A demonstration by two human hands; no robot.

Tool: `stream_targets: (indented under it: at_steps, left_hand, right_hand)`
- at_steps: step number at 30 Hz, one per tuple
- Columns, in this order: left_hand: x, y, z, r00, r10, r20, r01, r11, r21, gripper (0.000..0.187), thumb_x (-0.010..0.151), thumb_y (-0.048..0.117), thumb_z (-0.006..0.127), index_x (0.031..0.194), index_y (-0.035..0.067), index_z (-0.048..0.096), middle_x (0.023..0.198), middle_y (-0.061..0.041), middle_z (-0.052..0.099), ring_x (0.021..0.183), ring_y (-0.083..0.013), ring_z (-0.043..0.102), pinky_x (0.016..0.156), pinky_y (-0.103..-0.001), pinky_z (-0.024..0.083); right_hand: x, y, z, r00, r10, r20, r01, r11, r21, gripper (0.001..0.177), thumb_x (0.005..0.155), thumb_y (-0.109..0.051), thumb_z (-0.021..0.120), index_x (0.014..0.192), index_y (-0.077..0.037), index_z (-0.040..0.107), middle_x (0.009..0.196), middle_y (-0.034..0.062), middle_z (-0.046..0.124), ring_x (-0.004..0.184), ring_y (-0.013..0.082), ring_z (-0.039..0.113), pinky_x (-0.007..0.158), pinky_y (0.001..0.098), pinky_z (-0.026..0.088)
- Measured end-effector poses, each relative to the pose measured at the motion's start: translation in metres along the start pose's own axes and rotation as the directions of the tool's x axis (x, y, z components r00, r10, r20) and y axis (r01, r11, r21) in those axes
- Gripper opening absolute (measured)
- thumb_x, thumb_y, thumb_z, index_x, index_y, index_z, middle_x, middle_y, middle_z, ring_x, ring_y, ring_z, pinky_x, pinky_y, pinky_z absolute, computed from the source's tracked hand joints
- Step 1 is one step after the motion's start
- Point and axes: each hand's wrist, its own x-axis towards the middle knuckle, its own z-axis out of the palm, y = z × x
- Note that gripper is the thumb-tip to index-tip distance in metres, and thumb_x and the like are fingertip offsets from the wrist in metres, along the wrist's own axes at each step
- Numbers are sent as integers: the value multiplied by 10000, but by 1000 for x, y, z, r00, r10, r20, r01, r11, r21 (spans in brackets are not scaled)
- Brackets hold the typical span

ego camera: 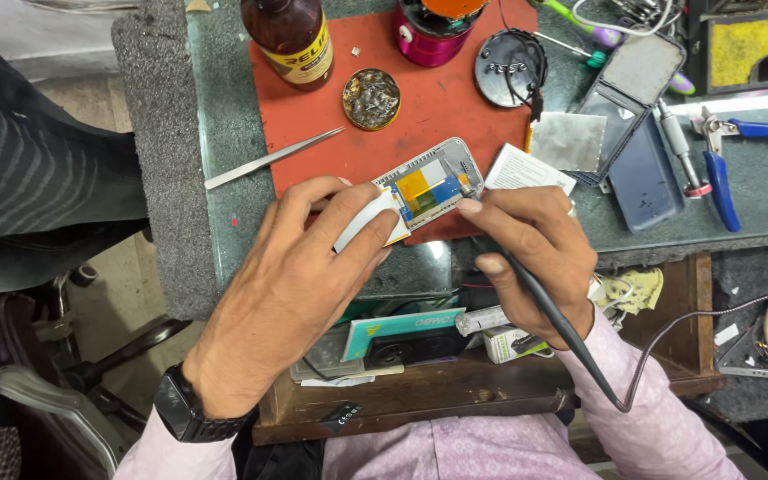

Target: The person uses a soldering iron to work on the internal circuit board of a disassembled mobile phone. They apply solder to specific points on the board, then reattach the phone's front panel and insert the battery.

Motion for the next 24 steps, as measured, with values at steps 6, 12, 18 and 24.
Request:
stream_targets:
  at_steps: [6, 12, 18, 24]
  left_hand:
    - [-4, -6, -5, 999, 25, 36, -28, 996, 85, 401, 817, 49, 675, 1214, -9, 682, 1309, -116, 601, 1216, -293, 563, 971, -393, 545]
    - [-4, -1, 3, 999, 20, -50, -9, 978, 210, 497, 874, 370, 761, 1205, 7, 686, 1318, -117, 593, 1166, -277, 558, 876, -421, 513]
    - [-6, 10, 16, 997, -38, -67, 51, 977, 205, 541, 873, 388, 756, 1220, -16, 664, 1280, -116, 593, 1148, -279, 556, 899, -414, 499]
    - [-7, 13, 13, 990, -117, -84, 125, 988, 91, 417, 892, 201, 777, 1251, 24, 662, 1232, -106, 591, 1171, -288, 556, 931, -444, 494]
  right_hand:
    - [-6, 2, 2, 999, 55, 2, -55, 998, 7, 307, 1065, -245, 623, 1282, -34, 679, 1117, 133, 682, 1000, 264, 649, 882, 360, 506]
    - [-5, 1, 4, 998, 58, 14, -57, 998, -20, 295, 1054, -215, 645, 1287, -38, 682, 1131, 135, 685, 992, 267, 653, 886, 364, 508]
    - [-2, 3, 5, 999, 1, 37, 0, 1000, -18, 294, 1008, -146, 692, 1276, -28, 676, 1140, 149, 702, 1009, 289, 675, 859, 366, 523]
    - [0, 1, 6, 999, 10, 35, -10, 1000, 1, 293, 1013, -121, 689, 1292, -35, 663, 1167, 143, 710, 1031, 286, 691, 861, 358, 537]
